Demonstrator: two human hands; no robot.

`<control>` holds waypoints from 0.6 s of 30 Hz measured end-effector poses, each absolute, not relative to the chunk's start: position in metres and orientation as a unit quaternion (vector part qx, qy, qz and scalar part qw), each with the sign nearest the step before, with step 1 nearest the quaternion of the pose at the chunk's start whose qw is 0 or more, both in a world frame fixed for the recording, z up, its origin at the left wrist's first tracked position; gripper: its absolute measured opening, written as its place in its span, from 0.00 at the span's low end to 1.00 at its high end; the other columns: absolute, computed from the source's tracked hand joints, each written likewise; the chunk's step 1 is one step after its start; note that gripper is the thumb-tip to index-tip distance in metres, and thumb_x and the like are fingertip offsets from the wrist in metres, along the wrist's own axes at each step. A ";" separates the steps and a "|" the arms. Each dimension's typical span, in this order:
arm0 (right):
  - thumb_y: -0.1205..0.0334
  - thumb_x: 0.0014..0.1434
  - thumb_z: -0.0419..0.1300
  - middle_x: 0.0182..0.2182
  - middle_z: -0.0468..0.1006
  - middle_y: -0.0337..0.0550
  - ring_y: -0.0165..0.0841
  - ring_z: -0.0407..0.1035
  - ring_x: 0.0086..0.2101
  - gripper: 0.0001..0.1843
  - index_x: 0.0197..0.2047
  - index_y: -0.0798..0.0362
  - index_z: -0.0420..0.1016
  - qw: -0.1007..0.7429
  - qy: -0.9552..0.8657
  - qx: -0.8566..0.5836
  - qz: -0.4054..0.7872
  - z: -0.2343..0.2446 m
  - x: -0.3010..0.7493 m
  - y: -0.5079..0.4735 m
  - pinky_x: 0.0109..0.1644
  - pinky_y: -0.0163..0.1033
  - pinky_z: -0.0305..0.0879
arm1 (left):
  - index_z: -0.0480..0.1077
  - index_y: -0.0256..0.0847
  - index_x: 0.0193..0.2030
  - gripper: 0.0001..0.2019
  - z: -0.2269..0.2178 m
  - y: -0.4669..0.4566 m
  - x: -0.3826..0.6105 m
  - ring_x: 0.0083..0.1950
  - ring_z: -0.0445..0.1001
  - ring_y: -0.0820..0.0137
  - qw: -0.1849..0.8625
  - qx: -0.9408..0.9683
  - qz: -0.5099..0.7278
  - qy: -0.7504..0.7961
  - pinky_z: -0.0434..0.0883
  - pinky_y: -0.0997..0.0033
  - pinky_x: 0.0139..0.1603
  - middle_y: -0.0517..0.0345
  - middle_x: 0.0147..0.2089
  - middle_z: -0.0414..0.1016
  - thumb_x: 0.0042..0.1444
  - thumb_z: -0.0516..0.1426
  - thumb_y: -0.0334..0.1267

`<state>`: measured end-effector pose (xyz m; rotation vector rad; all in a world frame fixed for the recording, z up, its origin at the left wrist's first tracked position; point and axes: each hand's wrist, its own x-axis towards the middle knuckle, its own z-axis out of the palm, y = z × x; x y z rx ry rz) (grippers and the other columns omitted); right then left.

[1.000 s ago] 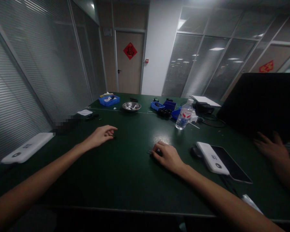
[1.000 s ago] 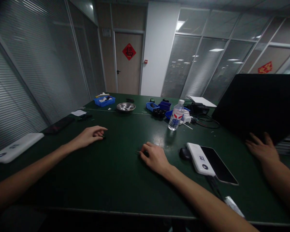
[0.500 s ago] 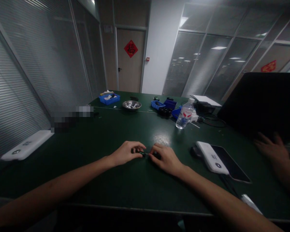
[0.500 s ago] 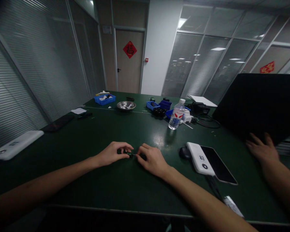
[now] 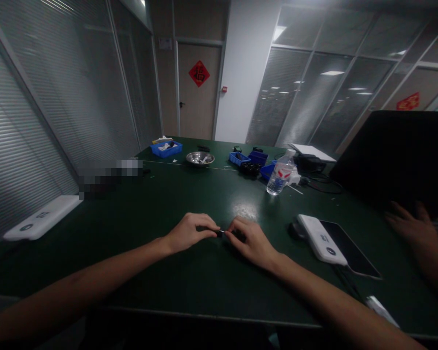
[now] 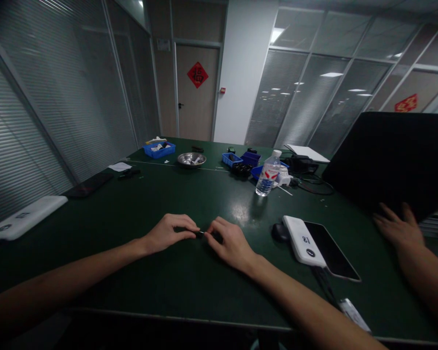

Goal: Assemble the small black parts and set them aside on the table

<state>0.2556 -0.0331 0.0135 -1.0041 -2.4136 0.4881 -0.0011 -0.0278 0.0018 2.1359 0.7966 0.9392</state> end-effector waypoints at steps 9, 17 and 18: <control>0.58 0.70 0.55 0.39 0.75 0.43 0.32 0.70 0.36 0.09 0.42 0.51 0.75 0.241 -0.883 -0.357 0.185 0.013 0.253 -0.037 0.39 0.37 0.64 | 0.82 0.45 0.50 0.11 0.006 -0.031 0.001 0.49 0.79 0.64 0.320 0.831 0.346 0.297 0.74 0.63 0.54 0.52 0.48 0.81 0.62 0.63 0.38; 0.59 0.70 0.57 0.37 0.74 0.41 0.31 0.69 0.35 0.07 0.41 0.51 0.74 0.249 -0.894 -0.325 0.180 0.009 0.251 -0.037 0.37 0.36 0.62 | 0.81 0.43 0.50 0.11 0.004 -0.032 0.002 0.50 0.78 0.65 0.316 0.842 0.328 0.290 0.74 0.63 0.54 0.51 0.49 0.81 0.62 0.63 0.36; 0.60 0.70 0.57 0.38 0.74 0.41 0.31 0.69 0.35 0.07 0.42 0.51 0.74 0.231 -0.904 -0.321 0.164 0.011 0.250 -0.038 0.38 0.37 0.62 | 0.81 0.43 0.50 0.11 0.004 -0.032 0.002 0.50 0.78 0.65 0.306 0.853 0.314 0.282 0.74 0.63 0.54 0.52 0.49 0.81 0.63 0.63 0.35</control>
